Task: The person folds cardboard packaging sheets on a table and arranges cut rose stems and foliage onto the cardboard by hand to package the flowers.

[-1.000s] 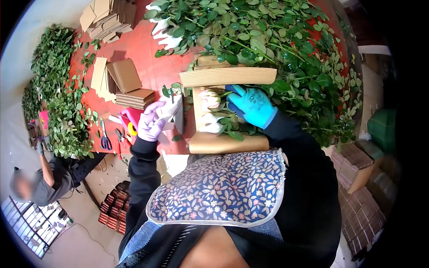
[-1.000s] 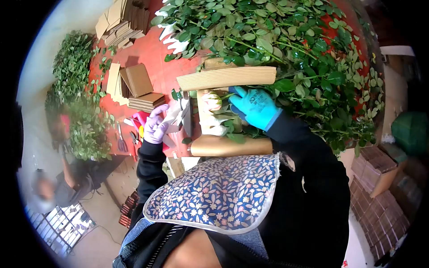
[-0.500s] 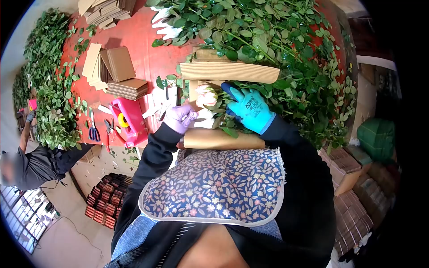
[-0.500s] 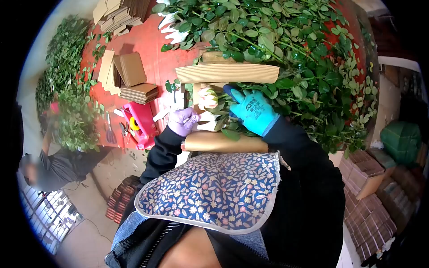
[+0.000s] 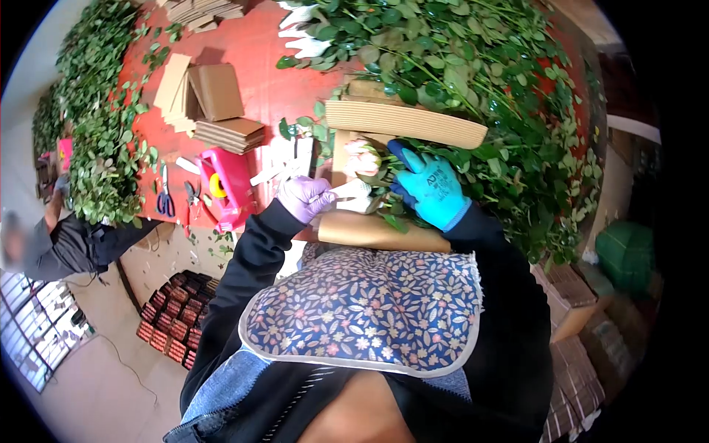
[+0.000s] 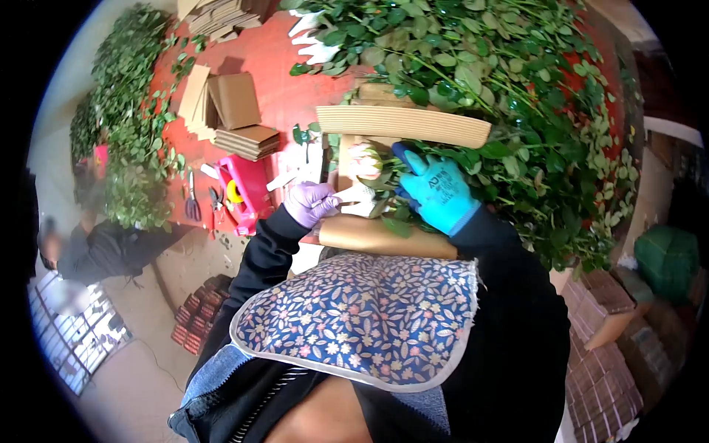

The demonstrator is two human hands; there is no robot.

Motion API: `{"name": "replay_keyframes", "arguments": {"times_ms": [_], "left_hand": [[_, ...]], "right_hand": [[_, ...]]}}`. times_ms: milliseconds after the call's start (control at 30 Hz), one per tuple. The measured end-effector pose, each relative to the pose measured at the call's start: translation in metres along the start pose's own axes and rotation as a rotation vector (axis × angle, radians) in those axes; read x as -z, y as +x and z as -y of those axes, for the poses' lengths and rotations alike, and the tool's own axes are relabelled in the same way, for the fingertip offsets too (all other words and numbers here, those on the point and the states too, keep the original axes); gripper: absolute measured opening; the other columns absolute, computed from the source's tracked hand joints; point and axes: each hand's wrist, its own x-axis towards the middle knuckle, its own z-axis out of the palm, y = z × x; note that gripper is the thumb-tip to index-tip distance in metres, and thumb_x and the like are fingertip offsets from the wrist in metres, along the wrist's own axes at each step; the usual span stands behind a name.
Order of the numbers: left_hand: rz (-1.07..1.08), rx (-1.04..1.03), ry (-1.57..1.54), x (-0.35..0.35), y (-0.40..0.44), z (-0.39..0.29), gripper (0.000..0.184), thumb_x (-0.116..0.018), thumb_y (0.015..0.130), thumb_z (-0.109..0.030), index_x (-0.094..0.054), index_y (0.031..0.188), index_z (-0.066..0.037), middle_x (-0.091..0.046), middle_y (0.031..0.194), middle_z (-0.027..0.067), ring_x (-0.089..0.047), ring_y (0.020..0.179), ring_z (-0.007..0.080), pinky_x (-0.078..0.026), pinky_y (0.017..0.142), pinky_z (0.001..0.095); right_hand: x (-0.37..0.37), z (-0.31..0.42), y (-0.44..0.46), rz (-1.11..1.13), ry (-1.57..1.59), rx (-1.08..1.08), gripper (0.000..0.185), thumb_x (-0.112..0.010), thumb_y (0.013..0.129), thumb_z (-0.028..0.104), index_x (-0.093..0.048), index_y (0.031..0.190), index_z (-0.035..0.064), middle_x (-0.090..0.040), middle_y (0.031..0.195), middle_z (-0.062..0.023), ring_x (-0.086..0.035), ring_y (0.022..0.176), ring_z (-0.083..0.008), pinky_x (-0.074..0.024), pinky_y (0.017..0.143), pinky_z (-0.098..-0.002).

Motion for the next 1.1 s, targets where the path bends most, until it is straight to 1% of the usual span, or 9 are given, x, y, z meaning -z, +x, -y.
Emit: {"name": "replay_keyframes", "arguments": {"times_ms": [133,200,267,433,500,667,867,1000,1100], "left_hand": [[-0.062,0.134,0.362,0.044,-0.059,0.012,0.018,-0.068,0.089,-0.023,-0.065,0.078,-0.008,-0.06,0.06,0.0133,-0.061,0.054,0.0321,-0.048,0.051,0.0421],[0.236,0.552,0.366,0.053,-0.109,0.009,0.022,-0.071,0.086,-0.025,-0.066,0.077,-0.006,-0.059,0.061,0.0124,-0.063,0.061,0.0301,-0.046,0.055,0.0414],[0.55,0.635,0.697,0.045,-0.157,0.015,0.025,-0.07,0.085,-0.037,-0.068,0.095,-0.014,-0.07,0.097,0.0141,-0.069,0.084,0.0289,-0.055,0.069,0.0444],[0.487,0.845,0.917,0.017,-0.173,0.051,0.025,-0.061,0.087,-0.027,-0.066,0.108,-0.015,-0.064,0.105,0.0127,-0.068,0.088,0.0343,-0.056,0.071,0.046],[0.037,0.543,0.877,0.013,-0.128,0.046,0.032,-0.052,0.088,-0.01,-0.055,0.12,-0.013,-0.06,0.11,0.0145,-0.068,0.087,0.0341,-0.057,0.067,0.0443],[-0.301,0.484,0.825,0.006,-0.042,0.093,0.038,-0.049,0.091,-0.006,-0.051,0.129,-0.007,-0.057,0.12,0.0178,-0.065,0.097,0.0366,-0.055,0.083,0.0439],[-0.365,0.387,0.591,0.023,-0.053,0.075,0.019,-0.065,0.089,-0.019,-0.062,0.102,-0.006,-0.062,0.091,0.0188,-0.065,0.085,0.0383,-0.052,0.071,0.0467],[-0.093,0.245,-0.146,0.037,-0.042,0.016,0.025,-0.081,0.08,-0.025,-0.068,0.085,-0.004,-0.064,0.074,0.0119,-0.064,0.068,0.0265,-0.051,0.063,0.0352],[0.093,0.001,-0.055,0.018,-0.009,-0.014,0.036,-0.069,0.089,-0.04,-0.068,0.09,-0.004,-0.066,0.077,0.0145,-0.065,0.073,0.0334,-0.052,0.067,0.0412]], "right_hand": [[0.001,-0.003,-0.001,-0.044,0.052,0.004,0.017,-0.07,0.082,0.02,-0.059,0.083,0.0076,-0.047,0.147,-0.0122,-0.059,0.088,-0.0332,-0.0482,0.073,-0.0454],[0.007,-0.003,-0.001,-0.029,0.07,0.012,0.016,-0.07,0.082,0.019,-0.06,0.086,0.0073,-0.046,0.148,-0.0125,-0.059,0.089,-0.0335,-0.0486,0.074,-0.0451],[0.019,-0.003,0.001,-0.003,0.164,0.019,0.018,-0.071,0.082,0.018,-0.062,0.093,0.0065,-0.044,0.15,-0.0133,-0.06,0.09,-0.0343,-0.0491,0.076,-0.0457],[0.08,0.021,0.001,0.062,0.285,-0.025,0.043,-0.069,0.086,0.019,-0.062,0.128,0.0135,-0.047,0.146,-0.0125,-0.062,0.101,-0.0346,-0.0513,0.087,-0.0437],[0.112,0.041,0.001,0.015,0.257,-0.051,0.039,-0.067,0.088,0.019,-0.063,0.126,0.0117,-0.057,0.134,-0.0134,-0.065,0.092,-0.0342,-0.0528,0.081,-0.0432],[0.114,0.056,0.007,0.183,0.161,0.001,0.029,-0.063,0.09,0.019,-0.062,0.116,0.0073,-0.068,0.08,-0.0104,-0.066,0.071,-0.0332,-0.0514,0.063,-0.044],[0.054,0.039,0.012,0.322,0.173,0.09,0.018,-0.058,0.09,0.021,-0.064,0.102,0.0092,-0.067,0.075,-0.0138,-0.067,0.068,-0.0335,-0.0517,0.06,-0.0461],[0.023,0.028,0.012,0.395,0.097,0.055,0.019,-0.06,0.093,0.026,-0.067,0.099,0.0096,-0.067,0.073,-0.0148,-0.064,0.065,-0.0355,-0.0502,0.058,-0.0482],[0.024,0.03,0.019,0.409,0.119,0.097,0.02,-0.059,0.093,0.029,-0.068,0.092,0.0118,-0.066,0.073,-0.0154,-0.063,0.064,-0.0371,-0.0502,0.059,-0.0493]]}}
